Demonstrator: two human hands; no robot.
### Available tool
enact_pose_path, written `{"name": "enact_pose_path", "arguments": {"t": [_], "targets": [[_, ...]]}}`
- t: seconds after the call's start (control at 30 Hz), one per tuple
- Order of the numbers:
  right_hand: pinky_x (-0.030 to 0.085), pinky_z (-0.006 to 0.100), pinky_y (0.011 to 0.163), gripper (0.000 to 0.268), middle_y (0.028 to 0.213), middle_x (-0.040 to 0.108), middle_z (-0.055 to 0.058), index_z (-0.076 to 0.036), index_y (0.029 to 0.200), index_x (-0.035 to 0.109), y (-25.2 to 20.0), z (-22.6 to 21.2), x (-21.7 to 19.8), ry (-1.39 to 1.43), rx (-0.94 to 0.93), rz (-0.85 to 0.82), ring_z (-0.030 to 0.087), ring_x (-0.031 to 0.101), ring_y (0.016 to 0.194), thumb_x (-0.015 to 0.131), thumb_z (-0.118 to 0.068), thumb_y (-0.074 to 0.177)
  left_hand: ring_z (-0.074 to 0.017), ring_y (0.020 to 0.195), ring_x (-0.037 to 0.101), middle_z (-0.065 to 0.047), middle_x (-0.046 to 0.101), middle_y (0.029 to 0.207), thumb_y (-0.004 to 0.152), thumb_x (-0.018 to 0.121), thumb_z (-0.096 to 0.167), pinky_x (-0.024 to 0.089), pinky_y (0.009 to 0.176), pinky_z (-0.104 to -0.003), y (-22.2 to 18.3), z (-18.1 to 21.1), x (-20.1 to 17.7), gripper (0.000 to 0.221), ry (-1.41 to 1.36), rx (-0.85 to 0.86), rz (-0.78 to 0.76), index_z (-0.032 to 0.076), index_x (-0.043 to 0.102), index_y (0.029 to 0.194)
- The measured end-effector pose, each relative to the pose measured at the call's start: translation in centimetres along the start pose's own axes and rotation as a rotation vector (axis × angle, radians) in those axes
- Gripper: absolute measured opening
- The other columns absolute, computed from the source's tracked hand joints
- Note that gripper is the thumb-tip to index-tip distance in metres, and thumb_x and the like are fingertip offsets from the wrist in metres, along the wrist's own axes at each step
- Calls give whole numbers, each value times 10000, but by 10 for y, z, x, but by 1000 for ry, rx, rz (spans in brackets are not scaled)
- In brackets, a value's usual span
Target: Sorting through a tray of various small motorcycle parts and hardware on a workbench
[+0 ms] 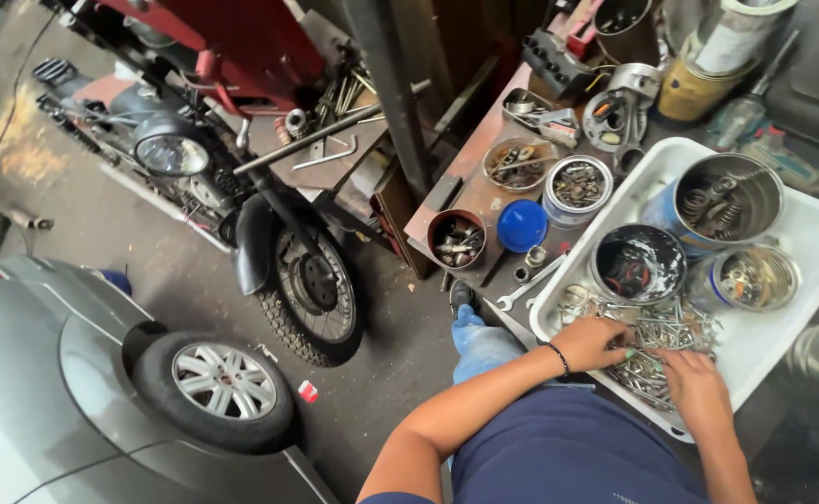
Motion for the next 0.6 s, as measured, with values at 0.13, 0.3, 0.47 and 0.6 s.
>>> {"name": "enact_pose_path", "arguments": {"t": [0.13,0.3,0.47,0.6], "targets": [[499,390,901,329,1014,689,16,-230,1191,670,11,-19,-20,35,5,1,272,630,929,605,-95,898,-315,894,672,-78,725,991,858,574,298,493,733,-444,-1,-17,2,246,21,-6,69,141,640,1036],[495,308,981,314,1101,678,119,0,1147,659,27,-39,-63,896,494,136,208,633,983,729,11,840,-293,896,684,-83,740,1026,941,522,262,518,728,-429,-3,-12,-1,278,-29,-12,65,132,690,1120],[589,362,853,196,1000,668,212,14,1087,582,28,-51,-65,1460,692,234,284,676,855,651,-18,907,-284,858,710,-82,749,1003,991,472,287,505,765,-393,0,-4,-4,302,-199,54,179,162,687,1163],[606,393,846,138,984,679,244,-25,1029,570,25,-50,-66,1537,671,272,326,701,876,643,-23,913,-242,888,706,-64,746,1039,965,513,189,484,783,-342,1,3,-9,259,-252,69,216,167,689,1154]]}}
Point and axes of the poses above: each hand's wrist, its own y-axis towards the middle knuckle, its own x-axis out of the palm, z = x × y, the point moved 9 cm from there along y, towards the middle knuckle
